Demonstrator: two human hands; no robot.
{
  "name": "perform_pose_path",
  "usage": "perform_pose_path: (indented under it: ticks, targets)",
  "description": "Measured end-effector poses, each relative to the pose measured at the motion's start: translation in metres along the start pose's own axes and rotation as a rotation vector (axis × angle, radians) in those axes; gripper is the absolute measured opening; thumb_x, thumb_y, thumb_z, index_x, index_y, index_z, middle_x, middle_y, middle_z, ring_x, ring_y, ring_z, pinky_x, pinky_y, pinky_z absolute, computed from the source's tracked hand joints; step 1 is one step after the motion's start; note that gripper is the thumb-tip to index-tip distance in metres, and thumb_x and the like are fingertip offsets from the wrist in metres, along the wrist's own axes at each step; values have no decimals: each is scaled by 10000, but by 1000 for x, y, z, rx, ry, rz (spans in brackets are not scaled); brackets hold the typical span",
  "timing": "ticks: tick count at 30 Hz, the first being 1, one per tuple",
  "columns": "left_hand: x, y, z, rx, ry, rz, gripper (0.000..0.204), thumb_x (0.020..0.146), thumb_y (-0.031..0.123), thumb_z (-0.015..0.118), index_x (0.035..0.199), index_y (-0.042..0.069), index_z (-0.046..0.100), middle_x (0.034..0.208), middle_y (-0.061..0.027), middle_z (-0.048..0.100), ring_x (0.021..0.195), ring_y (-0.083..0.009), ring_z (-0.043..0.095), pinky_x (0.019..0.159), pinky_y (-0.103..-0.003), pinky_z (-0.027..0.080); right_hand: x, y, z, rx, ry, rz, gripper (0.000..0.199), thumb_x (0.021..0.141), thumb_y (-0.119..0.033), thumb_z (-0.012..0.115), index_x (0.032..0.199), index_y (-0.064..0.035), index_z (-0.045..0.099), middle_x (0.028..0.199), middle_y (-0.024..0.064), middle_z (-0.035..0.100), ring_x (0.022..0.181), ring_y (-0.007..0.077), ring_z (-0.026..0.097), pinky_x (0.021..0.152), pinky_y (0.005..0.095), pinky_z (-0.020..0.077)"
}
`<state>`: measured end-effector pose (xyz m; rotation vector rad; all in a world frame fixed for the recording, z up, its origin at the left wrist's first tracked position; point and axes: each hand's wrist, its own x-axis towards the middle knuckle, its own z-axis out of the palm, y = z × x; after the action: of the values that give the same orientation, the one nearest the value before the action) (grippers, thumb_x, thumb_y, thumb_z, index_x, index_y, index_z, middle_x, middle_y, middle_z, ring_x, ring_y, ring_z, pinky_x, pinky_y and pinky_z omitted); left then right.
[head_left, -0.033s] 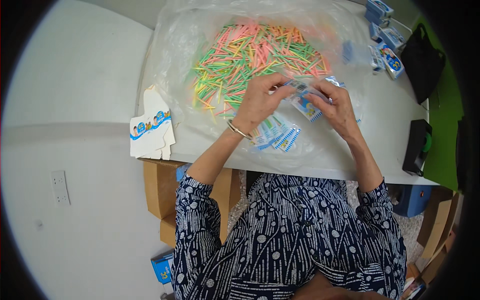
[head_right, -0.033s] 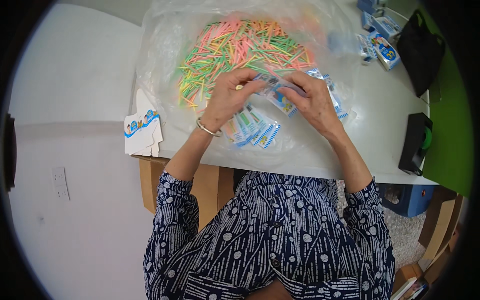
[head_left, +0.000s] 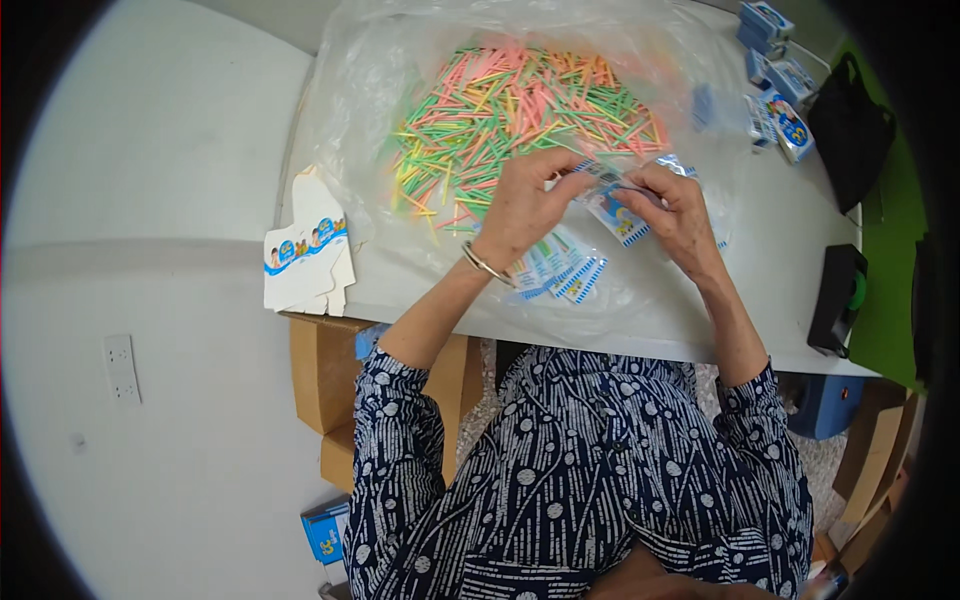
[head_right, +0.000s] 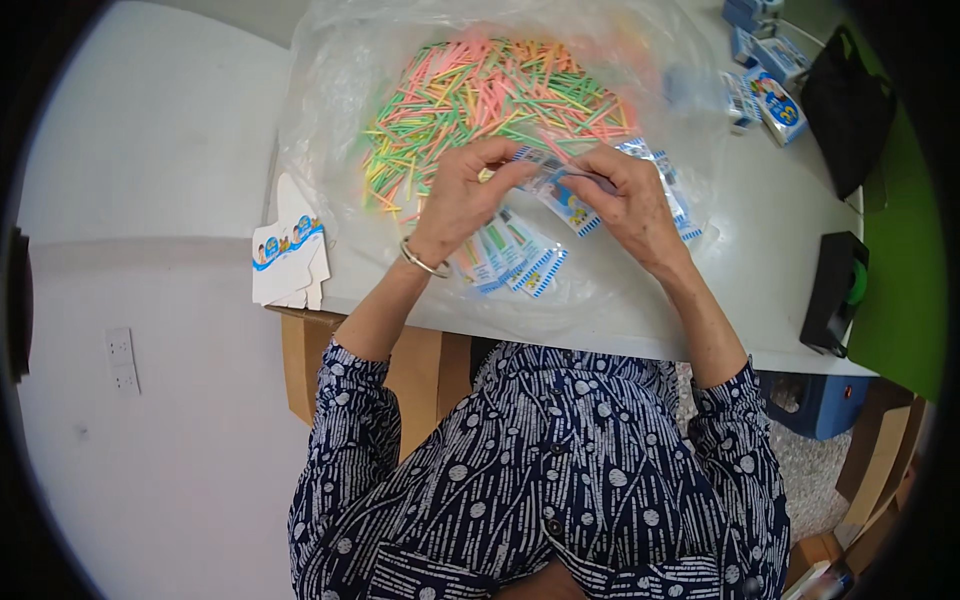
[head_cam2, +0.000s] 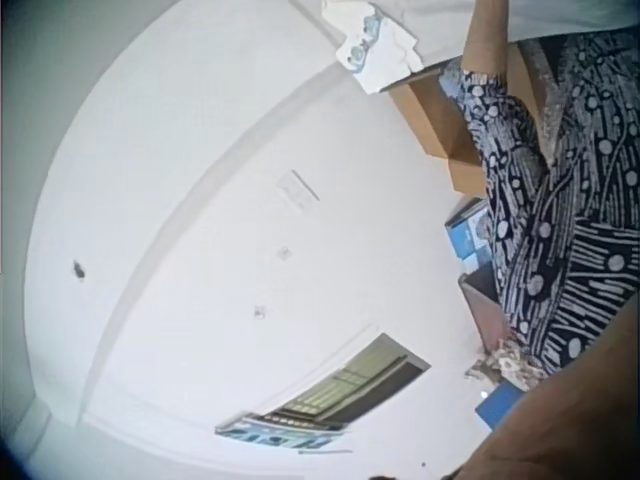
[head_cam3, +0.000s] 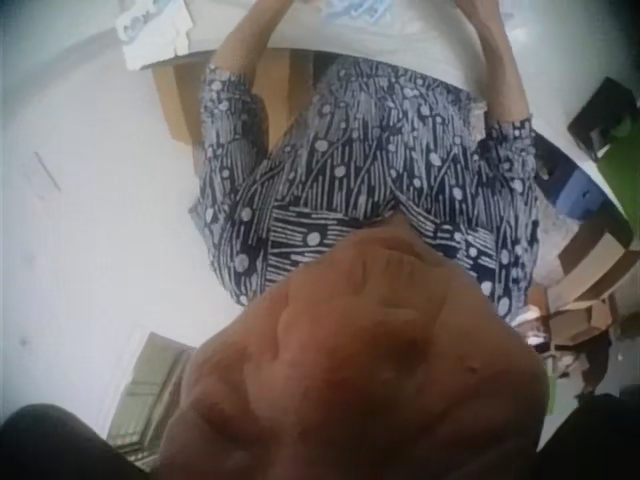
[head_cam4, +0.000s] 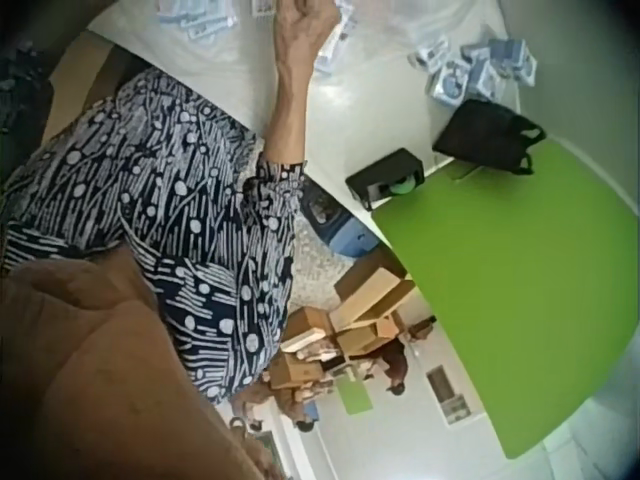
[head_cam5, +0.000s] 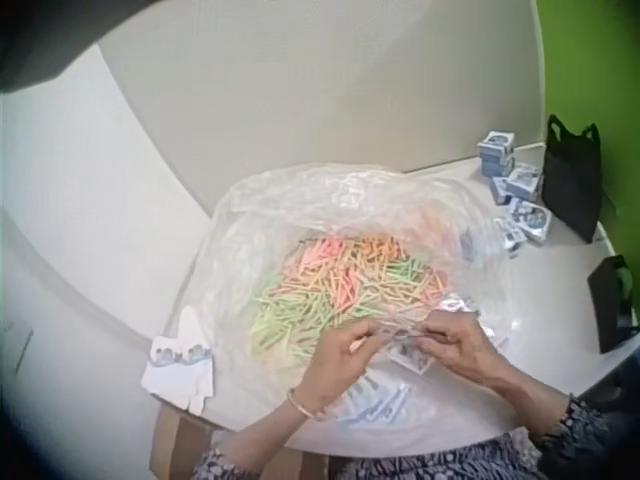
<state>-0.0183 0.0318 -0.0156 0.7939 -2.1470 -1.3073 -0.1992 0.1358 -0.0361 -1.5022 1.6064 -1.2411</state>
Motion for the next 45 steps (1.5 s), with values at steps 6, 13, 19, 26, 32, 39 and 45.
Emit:
perform_pose_path:
  ticks: [6,13,19,26,32,39,45]
  targets:
    - [-9,-3,-5,280,190,249,132,805,70,664,906,-16,670,796,-103,652,727,-193,602,664,-303,464,5,-6,12,131,-50,91,168,844,-134,657,844,34,659,647,-5,544,632,72,457,581,238,360]
    - [-13,-10,-21,265,115,145,167,795,178,667,865,27,678,797,-119,649,735,-291,595,670,-385,469,13,-3,21,3,-106,19,232,870,-160,647,786,53,606,597,9,459,588,75,389,535,267,307]
    - [-13,-72,-112,700,238,232,369,818,237,684,1082,-5,597,981,-145,628,844,-295,588,777,-341,480,13,1,20,43,-58,51,247,875,-161,643,760,48,579,600,2,431,592,75,376,536,265,300]
    - [-37,-113,-149,1249,-60,-54,636,770,423,693,1181,-20,494,1177,-189,521,1055,-386,486,929,-469,396,14,1,24,22,-73,57,254,877,-169,639,761,49,580,603,-1,434,596,77,375,540,266,297]
    - [-28,-122,-164,1290,-128,-68,530,807,414,649,1085,-20,521,1103,-176,537,1004,-364,503,874,-458,413,12,7,23,81,-62,57,258,874,-172,639,757,45,567,602,1,429,597,77,364,536,270,291]
    - [-21,-136,-136,1465,5,94,200,763,176,596,878,16,558,870,-143,557,836,-304,553,717,-432,440,12,5,27,93,-69,79,282,874,-169,637,713,34,525,590,-9,405,587,73,346,528,269,278]
    - [-21,-146,-130,1481,141,53,164,766,110,577,899,26,532,898,-145,562,858,-311,552,703,-439,448,14,12,23,73,-55,84,252,876,-169,637,752,43,578,603,-18,439,599,63,371,537,253,297]
